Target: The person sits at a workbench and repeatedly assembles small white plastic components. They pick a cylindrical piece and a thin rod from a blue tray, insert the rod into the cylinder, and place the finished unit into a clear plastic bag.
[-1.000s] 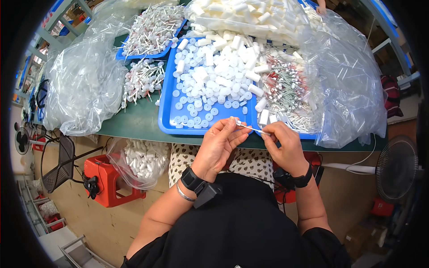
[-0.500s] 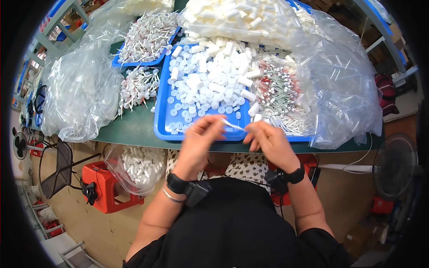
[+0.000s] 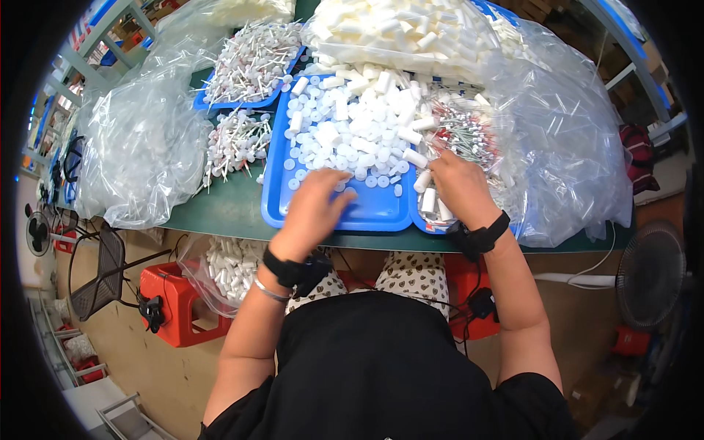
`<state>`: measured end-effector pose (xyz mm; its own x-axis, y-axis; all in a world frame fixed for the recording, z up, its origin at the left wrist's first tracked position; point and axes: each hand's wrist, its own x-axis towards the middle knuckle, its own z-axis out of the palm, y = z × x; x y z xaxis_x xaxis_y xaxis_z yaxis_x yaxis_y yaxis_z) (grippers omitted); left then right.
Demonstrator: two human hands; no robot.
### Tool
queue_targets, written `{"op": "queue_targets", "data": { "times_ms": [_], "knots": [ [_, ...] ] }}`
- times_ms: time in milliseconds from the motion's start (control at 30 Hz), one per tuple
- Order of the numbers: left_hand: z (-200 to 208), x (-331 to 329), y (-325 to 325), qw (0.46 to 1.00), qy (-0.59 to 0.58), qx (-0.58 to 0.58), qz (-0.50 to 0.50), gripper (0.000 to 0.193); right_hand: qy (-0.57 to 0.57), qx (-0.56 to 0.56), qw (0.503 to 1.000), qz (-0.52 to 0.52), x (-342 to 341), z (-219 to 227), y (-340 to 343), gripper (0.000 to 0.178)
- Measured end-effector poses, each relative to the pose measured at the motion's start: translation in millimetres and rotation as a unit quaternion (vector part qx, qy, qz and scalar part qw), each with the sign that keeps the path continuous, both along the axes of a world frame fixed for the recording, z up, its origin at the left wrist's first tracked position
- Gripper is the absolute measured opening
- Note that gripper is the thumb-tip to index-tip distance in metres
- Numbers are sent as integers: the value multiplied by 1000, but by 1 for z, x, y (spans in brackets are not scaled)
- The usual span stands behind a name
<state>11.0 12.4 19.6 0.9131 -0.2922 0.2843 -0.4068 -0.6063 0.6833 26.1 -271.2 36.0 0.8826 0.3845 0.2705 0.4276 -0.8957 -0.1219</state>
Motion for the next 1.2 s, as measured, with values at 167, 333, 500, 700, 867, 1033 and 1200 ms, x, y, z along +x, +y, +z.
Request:
{"op": "queue_targets", "data": {
  "times_ms": [167,333,500,700,867,1033,1200],
  "knots": [
    [-11,-5,-15,994,-66,90,-19,23,-9,62,998,-25,-10,14,-1,6],
    [-8,0,-16,995,-57,81,-18,22,-2,188,978,-87,-29,24,-10,9],
    [3,-8,-25,973,144,-182,11,21,84,318,941,-78,-59,50,8,17],
    [11,-39,-40,625,511,-586,-77,34,6,256,965,55,-77,51,32,11],
    [9,-47,-40,572,534,-618,-77,35,-15,216,974,73,-80,47,34,10],
    [-10,-46,-41,517,509,-677,-120,34,5,243,968,60,-83,50,34,10],
    [12,-49,-47,583,507,-634,-32,37,16,229,973,41,-85,47,33,9]
  ]
}}
